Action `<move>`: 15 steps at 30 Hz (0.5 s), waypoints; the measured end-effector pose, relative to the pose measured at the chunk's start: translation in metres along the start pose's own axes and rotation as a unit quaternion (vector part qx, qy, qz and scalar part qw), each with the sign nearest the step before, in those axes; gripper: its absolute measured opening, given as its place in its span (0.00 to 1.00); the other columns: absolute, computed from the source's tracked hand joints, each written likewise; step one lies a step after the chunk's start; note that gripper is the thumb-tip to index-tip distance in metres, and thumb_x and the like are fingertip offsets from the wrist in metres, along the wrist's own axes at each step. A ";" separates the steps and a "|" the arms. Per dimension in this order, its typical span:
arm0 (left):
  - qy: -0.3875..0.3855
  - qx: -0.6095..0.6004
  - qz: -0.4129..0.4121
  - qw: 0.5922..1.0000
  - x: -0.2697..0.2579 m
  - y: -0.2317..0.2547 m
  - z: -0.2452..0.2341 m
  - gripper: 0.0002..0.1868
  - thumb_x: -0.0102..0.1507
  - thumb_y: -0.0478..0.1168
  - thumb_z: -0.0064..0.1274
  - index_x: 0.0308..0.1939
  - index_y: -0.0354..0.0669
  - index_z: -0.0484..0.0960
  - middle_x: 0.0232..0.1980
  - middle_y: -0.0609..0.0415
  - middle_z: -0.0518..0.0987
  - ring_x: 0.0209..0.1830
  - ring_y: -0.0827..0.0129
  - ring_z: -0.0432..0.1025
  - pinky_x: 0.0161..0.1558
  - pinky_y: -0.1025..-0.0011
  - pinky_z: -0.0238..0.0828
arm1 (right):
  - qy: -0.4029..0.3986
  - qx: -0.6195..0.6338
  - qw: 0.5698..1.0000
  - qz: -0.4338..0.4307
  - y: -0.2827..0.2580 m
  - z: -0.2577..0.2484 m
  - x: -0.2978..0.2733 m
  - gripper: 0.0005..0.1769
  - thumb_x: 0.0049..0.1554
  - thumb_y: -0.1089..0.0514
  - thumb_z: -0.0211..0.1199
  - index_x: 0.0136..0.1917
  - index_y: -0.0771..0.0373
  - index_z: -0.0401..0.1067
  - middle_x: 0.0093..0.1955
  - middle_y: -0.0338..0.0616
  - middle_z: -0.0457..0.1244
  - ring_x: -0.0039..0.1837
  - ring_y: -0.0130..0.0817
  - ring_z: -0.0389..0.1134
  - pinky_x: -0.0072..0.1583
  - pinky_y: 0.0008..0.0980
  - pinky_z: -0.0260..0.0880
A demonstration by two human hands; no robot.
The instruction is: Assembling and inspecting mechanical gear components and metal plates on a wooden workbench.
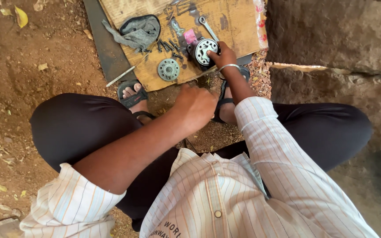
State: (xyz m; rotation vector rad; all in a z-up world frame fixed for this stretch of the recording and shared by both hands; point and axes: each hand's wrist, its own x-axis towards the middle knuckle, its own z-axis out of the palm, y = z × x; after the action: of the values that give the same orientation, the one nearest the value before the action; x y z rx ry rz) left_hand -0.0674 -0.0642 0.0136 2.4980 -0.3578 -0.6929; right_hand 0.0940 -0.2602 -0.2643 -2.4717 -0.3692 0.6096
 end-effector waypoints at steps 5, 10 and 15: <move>0.012 0.009 -0.011 1.000 0.010 -0.006 0.007 0.11 0.63 0.38 0.46 0.45 0.45 0.83 0.38 0.47 0.85 0.38 0.52 0.81 0.39 0.50 0.72 | 0.048 -0.081 0.992 -0.079 -0.069 -0.022 -0.030 0.43 0.52 0.46 0.78 0.74 0.60 0.62 0.63 0.59 0.65 0.62 0.56 0.68 0.62 0.50 0.70; 0.024 0.009 -0.024 0.999 0.014 -0.006 0.017 0.11 0.64 0.39 0.46 0.44 0.47 0.84 0.39 0.47 0.85 0.39 0.52 0.81 0.40 0.50 0.73 | 0.014 -0.236 0.969 -0.068 -0.116 -0.035 -0.055 0.62 0.35 0.42 0.85 0.74 0.56 0.56 0.68 0.53 0.55 0.68 0.56 0.57 0.62 0.55 0.64; -0.019 -0.002 -0.029 0.999 0.017 -0.004 0.029 0.13 0.61 0.42 0.49 0.46 0.45 0.84 0.42 0.49 0.85 0.43 0.53 0.80 0.42 0.51 0.73 | 0.053 -0.256 0.957 -0.128 -0.101 -0.023 -0.042 0.61 0.37 0.45 0.84 0.75 0.64 0.55 0.64 0.54 0.56 0.66 0.55 0.58 0.64 0.52 0.63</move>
State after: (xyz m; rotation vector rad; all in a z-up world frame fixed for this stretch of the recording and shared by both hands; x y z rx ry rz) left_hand -0.0680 -0.0790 -0.0169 2.5019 -0.2990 -0.7631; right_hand 0.0567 -0.2053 -0.1741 -2.8550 -0.8829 0.2947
